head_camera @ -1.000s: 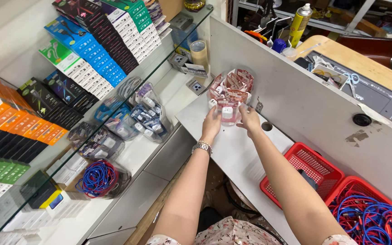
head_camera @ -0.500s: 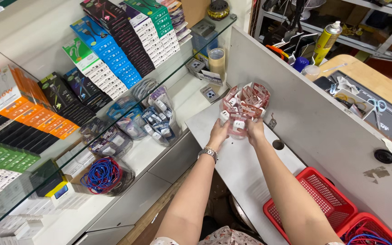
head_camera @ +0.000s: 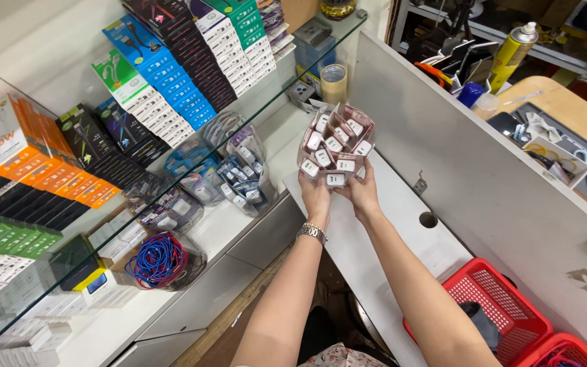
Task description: The person wipes the packaging of small electronics with a dark cloth and places them into clear plastic containers. The person then moves the filled containers onto a glass shelf.
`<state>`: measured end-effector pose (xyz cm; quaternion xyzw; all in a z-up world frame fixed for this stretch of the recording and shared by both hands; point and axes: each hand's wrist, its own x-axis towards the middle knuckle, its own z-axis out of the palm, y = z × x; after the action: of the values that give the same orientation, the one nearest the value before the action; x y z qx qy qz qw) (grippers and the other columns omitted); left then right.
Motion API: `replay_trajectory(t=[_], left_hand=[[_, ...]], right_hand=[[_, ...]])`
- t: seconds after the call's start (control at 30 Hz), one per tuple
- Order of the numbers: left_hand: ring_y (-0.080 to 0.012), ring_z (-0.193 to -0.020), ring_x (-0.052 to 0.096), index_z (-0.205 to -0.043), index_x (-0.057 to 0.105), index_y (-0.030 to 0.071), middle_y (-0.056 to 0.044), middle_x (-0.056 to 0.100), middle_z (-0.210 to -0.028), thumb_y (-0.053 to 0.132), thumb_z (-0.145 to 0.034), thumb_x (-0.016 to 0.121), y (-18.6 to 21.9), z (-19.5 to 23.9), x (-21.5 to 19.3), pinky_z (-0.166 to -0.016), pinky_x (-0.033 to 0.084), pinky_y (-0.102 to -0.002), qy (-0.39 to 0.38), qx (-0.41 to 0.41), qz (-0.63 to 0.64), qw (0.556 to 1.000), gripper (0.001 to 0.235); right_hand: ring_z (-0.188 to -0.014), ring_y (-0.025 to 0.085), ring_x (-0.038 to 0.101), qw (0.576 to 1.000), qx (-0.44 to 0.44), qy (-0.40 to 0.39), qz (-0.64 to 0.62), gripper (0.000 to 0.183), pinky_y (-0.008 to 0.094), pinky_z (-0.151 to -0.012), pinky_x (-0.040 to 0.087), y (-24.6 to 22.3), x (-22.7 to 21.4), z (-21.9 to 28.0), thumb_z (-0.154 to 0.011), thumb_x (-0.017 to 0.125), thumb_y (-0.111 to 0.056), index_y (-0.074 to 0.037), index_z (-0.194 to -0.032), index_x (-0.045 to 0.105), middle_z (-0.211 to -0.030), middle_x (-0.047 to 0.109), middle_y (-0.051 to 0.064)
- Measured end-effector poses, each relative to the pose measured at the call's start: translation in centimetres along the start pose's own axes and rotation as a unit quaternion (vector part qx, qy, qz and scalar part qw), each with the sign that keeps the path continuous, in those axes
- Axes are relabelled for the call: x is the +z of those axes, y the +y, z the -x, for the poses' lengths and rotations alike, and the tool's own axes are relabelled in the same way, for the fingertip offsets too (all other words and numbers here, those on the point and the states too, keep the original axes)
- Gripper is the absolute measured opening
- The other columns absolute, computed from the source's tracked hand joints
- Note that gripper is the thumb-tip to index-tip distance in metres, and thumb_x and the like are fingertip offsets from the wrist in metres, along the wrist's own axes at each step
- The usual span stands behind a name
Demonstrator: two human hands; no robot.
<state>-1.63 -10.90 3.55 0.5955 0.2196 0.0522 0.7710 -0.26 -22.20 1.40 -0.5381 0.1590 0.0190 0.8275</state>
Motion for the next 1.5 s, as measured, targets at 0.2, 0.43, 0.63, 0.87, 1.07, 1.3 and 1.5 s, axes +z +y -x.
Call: replay_trajectory(t=[0.2,0.43,0.63,0.87,1.07,1.3,1.5], left_hand=[[-0.0246,-0.133,0.059,-0.158,0.028,0.011,-0.019,0.058,-0.146,0.011,-0.098,0.06,-0.1,-4.1,-2.2,-0.108,0.045,-0.036,-0.004,0.071,-0.034,0.997,0.068],[-0.0256,-0.139,0.053,-0.162,0.019,0.013,-0.023,0.052,-0.151,0.002,-0.096,0.058,-2.0,-10.2,-2.8,-0.11,0.042,-0.036,-0.052,0.12,-0.019,0.991,0.077],[-0.026,-0.143,0.048,-0.163,0.02,0.009,-0.026,0.044,-0.155,0.003,-0.098,0.059,-6.7,-18.2,-3.7,-0.113,0.043,-0.037,-0.055,0.136,0.023,0.989,0.076],[-0.0252,-0.141,0.052,-0.161,0.021,0.005,-0.019,0.048,-0.158,0.005,-0.102,0.049,-14.0,-26.7,-5.4,-0.111,0.045,-0.034,-0.043,0.141,-0.012,0.989,0.066],[-0.0247,-0.11,0.053,-0.169,0.028,0.013,-0.039,0.041,-0.137,0.013,-0.106,0.038,-16.0,-31.2,-5.7,-0.097,0.047,-0.034,-0.052,0.051,0.116,0.991,0.064],[-0.021,-0.139,0.05,-0.163,0.022,0.019,-0.008,0.045,-0.156,0.02,-0.102,0.035,-14.0,-34.7,-4.7,-0.114,0.039,-0.032,-0.021,-0.007,0.181,0.983,0.062],[-0.0202,-0.14,0.047,-0.159,0.031,0.019,-0.006,0.048,-0.155,0.029,-0.103,0.04,-13.6,-38.2,-4.9,-0.115,0.035,-0.031,0.022,-0.049,0.138,0.989,0.057]], right_hand=[[-0.113,0.036,0.069,0.999,0.017,-0.017,-0.045,0.082,0.044,-0.091,0.06,2.6,3.0,-2.7,-0.093,0.036,0.01,-0.017,-0.161,-0.002,-0.139,0.051,0.027],[-0.113,0.027,0.065,0.997,-0.012,-0.029,-0.064,0.076,0.047,-0.097,0.059,5.8,4.7,-7.9,-0.101,0.037,0.002,-0.018,-0.163,-0.001,-0.137,0.053,0.024],[-0.106,0.028,0.069,0.995,0.006,-0.036,-0.088,0.081,0.045,-0.093,0.06,9.6,6.4,-14.2,-0.097,0.037,0.005,-0.02,-0.163,-0.003,-0.134,0.056,0.025],[-0.104,0.033,0.071,0.995,0.043,0.009,-0.088,0.081,0.044,-0.078,0.063,16.2,10.1,-24.1,-0.093,0.042,0.01,-0.019,-0.161,0.009,-0.134,0.056,0.021],[-0.107,0.037,0.068,0.996,0.068,0.046,-0.033,0.074,0.046,-0.072,0.065,21.1,13.5,-31.6,-0.091,0.052,0.011,-0.016,-0.154,0.021,-0.134,0.054,0.018],[-0.114,0.029,0.065,0.999,-0.001,0.021,-0.033,0.081,0.04,-0.075,0.067,23.8,16.9,-37.3,-0.086,0.063,0.01,-0.013,-0.153,0.023,-0.135,0.054,0.014],[-0.098,0.03,0.059,0.994,0.07,-0.059,0.065,0.092,0.036,-0.059,0.047,23.4,18.8,-39.2,-0.093,0.066,-0.012,-0.021,-0.164,0.007,-0.137,0.056,0.012]])
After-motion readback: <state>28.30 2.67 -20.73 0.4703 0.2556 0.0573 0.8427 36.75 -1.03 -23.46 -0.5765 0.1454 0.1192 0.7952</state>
